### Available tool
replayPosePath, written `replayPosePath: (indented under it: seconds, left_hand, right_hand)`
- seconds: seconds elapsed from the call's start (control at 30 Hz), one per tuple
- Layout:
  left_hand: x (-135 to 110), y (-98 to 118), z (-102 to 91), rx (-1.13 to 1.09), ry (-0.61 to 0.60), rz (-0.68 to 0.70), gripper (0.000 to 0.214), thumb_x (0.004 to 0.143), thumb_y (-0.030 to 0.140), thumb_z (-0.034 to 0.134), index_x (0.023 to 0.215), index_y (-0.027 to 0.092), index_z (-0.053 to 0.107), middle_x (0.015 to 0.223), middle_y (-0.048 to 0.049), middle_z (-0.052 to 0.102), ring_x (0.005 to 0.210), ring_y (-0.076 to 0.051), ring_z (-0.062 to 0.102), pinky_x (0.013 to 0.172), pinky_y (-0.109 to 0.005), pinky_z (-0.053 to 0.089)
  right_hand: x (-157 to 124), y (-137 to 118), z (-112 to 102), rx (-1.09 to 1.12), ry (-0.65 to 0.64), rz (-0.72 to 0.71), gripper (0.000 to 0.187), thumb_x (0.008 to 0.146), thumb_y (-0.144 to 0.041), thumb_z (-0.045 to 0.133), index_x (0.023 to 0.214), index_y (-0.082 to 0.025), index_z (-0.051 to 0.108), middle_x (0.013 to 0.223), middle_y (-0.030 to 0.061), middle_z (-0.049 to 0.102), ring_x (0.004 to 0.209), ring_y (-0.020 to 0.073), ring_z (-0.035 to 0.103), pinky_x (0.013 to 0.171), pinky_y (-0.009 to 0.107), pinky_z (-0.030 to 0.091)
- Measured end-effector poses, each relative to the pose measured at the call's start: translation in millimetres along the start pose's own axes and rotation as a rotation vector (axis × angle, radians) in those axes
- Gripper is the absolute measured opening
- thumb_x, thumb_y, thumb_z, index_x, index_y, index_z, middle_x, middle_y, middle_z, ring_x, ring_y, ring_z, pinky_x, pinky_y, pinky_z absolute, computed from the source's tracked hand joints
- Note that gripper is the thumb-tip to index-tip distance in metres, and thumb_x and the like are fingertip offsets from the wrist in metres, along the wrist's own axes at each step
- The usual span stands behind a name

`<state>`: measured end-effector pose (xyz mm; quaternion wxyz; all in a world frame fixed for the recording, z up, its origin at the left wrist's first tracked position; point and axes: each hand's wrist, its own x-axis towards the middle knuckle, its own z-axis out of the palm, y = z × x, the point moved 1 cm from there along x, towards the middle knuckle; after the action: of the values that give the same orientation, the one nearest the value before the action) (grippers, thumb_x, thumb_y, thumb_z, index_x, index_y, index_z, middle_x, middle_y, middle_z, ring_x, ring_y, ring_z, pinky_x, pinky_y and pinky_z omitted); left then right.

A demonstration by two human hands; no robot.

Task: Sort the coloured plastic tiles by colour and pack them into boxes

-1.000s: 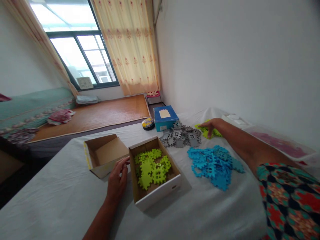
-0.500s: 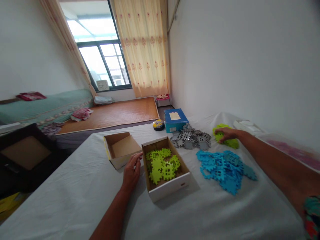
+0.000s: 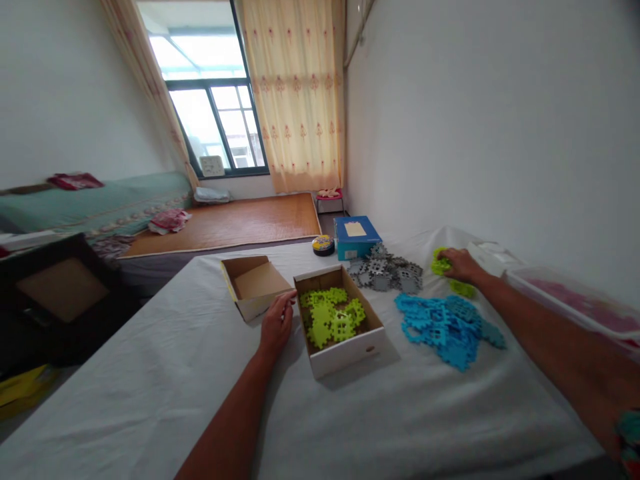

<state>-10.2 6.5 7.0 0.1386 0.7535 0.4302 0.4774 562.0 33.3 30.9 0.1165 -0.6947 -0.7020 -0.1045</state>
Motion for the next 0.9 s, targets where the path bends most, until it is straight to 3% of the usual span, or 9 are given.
replayPosePath:
  seconds: [0.1, 0.27, 0.33, 0.4, 0.5, 0.6, 0.7, 0.77, 0.9]
  left_hand:
    - [0, 1, 0.9, -0.005, 0.004, -0.012, 0.033, 0.093, 0.025, 0.039, 0.119, 0.021, 0.059, 0.109, -0.008, 0.064, 0.095, -0.018, 0.062, 0.082, -0.033, 0.051]
    - [0, 2, 2.8, -0.019, 0.0, -0.031, 0.033, 0.094, 0.026, 0.039, 0.119, 0.021, 0.06, 0.112, -0.0084, 0.063, 0.096, -0.018, 0.062, 0.081, -0.033, 0.051]
    - [0, 2, 3.1, -0.026, 0.004, -0.03, 0.032, 0.093, 0.025, 0.04, 0.118, 0.021, 0.06, 0.112, -0.0082, 0.063, 0.096, -0.018, 0.062, 0.08, -0.032, 0.052]
    - [0, 3, 3.1, -0.032, 0.006, -0.026, 0.032, 0.093, 0.025, 0.04, 0.118, 0.021, 0.06, 0.111, -0.0083, 0.064, 0.094, -0.018, 0.062, 0.079, -0.033, 0.052]
    - [0, 4, 2.8, -0.04, 0.005, -0.02, 0.033, 0.093, 0.024, 0.039, 0.119, 0.021, 0.06, 0.112, -0.0088, 0.063, 0.094, -0.018, 0.062, 0.079, -0.033, 0.052]
    - [0, 3, 2.9, -0.033, -0.004, -0.016, 0.033, 0.094, 0.024, 0.039, 0.119, 0.021, 0.06, 0.112, -0.0091, 0.063, 0.095, -0.018, 0.061, 0.081, -0.033, 0.052]
    - [0, 3, 3.3, -0.036, -0.01, -0.017, 0.033, 0.094, 0.026, 0.039, 0.12, 0.02, 0.059, 0.112, -0.0094, 0.063, 0.094, -0.018, 0.062, 0.08, -0.033, 0.052]
    - [0, 4, 3.1, -0.037, -0.008, -0.024, 0.034, 0.094, 0.028, 0.039, 0.12, 0.02, 0.059, 0.114, -0.0095, 0.063, 0.094, -0.018, 0.062, 0.078, -0.032, 0.052]
    - [2, 5, 2.0, -0.017, -0.009, -0.033, 0.034, 0.094, 0.031, 0.039, 0.119, 0.02, 0.059, 0.114, -0.009, 0.063, 0.093, -0.018, 0.063, 0.075, -0.031, 0.053]
  right_hand:
    - [13, -47, -41, 0.074, 0.14, -0.024, 0.04, 0.065, -0.025, 0.059, 0.105, -0.02, 0.063, 0.112, 0.0143, 0.065, 0.111, 0.0342, 0.054, 0.098, 0.048, 0.034]
    - [15, -206, -106, 0.476, 0.287, -0.33, 0.043, 0.073, -0.039, 0.067, 0.113, -0.025, 0.06, 0.118, 0.0076, 0.061, 0.113, 0.0308, 0.053, 0.099, 0.044, 0.038]
    - [4, -267, -108, 0.634, 0.183, -0.492, 0.045, 0.077, -0.042, 0.066, 0.119, -0.027, 0.059, 0.122, 0.0049, 0.06, 0.113, 0.0268, 0.054, 0.099, 0.04, 0.041]
    - [-6, -311, -95, 0.655, -0.073, -0.647, 0.054, 0.074, -0.045, 0.07, 0.124, -0.029, 0.058, 0.124, 0.0042, 0.061, 0.111, 0.0252, 0.057, 0.096, 0.037, 0.044]
    - [-15, -338, -73, 0.572, -0.328, -0.73, 0.06, 0.069, -0.042, 0.076, 0.126, -0.032, 0.06, 0.13, 0.0048, 0.059, 0.115, 0.0262, 0.058, 0.096, 0.037, 0.045]
    - [-12, -330, -71, 0.631, -0.24, -0.664, 0.044, 0.08, -0.033, 0.065, 0.124, -0.03, 0.062, 0.123, 0.0042, 0.065, 0.11, 0.0229, 0.062, 0.095, 0.036, 0.046]
    - [-2, -292, -82, 0.632, -0.156, -0.559, 0.035, 0.085, -0.03, 0.056, 0.119, -0.027, 0.066, 0.106, 0.0028, 0.072, 0.095, 0.0206, 0.067, 0.087, 0.035, 0.05]
    - [8, -246, -88, 0.571, -0.092, -0.438, 0.033, 0.085, -0.035, 0.055, 0.115, -0.026, 0.068, 0.105, 0.0025, 0.073, 0.095, 0.0215, 0.067, 0.088, 0.036, 0.051]
    - [18, -117, -90, 0.403, -0.011, -0.019, 0.05, 0.084, -0.049, 0.053, 0.127, -0.025, 0.061, 0.118, 0.0067, 0.068, 0.101, 0.0253, 0.066, 0.089, 0.04, 0.052]
